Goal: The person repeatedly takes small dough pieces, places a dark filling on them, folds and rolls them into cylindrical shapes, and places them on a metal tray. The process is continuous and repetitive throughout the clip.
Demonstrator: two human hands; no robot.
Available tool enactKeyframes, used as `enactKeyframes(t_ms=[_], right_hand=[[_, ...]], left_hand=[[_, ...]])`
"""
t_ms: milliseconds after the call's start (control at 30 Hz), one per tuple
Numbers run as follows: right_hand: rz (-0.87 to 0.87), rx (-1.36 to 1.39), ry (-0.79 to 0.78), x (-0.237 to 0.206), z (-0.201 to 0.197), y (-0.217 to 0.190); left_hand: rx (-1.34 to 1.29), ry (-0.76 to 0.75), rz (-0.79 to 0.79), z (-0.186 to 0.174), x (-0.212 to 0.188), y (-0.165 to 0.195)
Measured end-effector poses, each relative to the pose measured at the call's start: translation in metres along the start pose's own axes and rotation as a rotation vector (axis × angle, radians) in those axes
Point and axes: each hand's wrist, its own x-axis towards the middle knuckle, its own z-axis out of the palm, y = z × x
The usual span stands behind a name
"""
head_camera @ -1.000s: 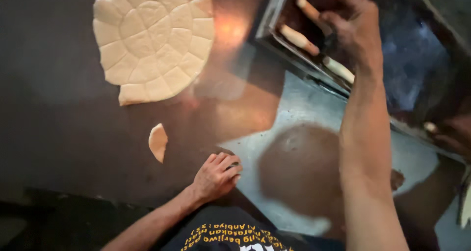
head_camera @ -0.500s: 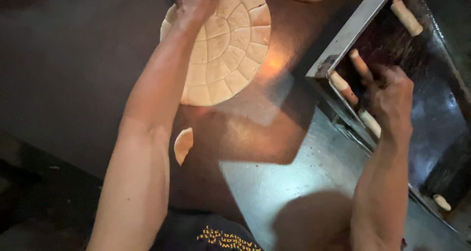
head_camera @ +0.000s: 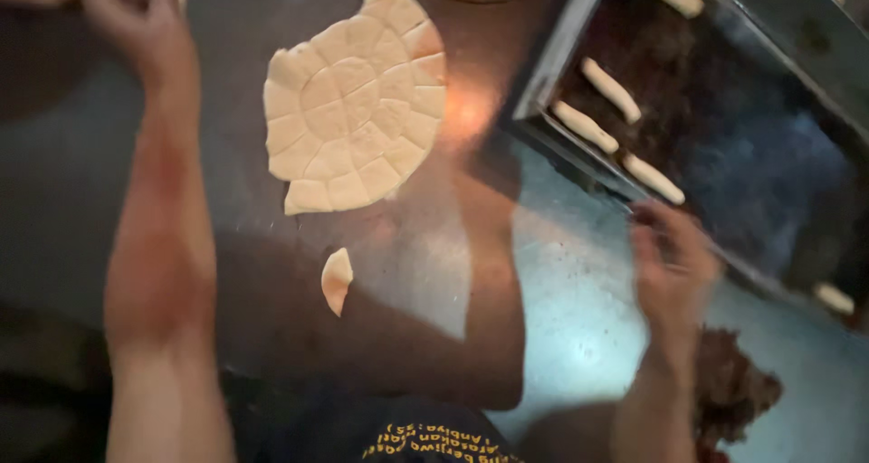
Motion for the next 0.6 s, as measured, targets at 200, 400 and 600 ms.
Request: enactKeyframes(t_ms=[200, 400, 600], right_hand=[[0.322, 0.492, -0.066, -0.074, 0.107, -0.028], [0.445, 0.59, 0.078, -0.107, 0.118, -0.056], [0.065, 0.21, 0.464, -0.131, 0.094, -0.076]], left_hand=[[-0.23, -0.449, -0.691, 0.03, -0.235, 0.108], [-0.438, -0.676, -0.726, 0.085, -0.361, 0.232], [-0.402, -0.829, -0.455, 0.091, -0.364, 0.284]])
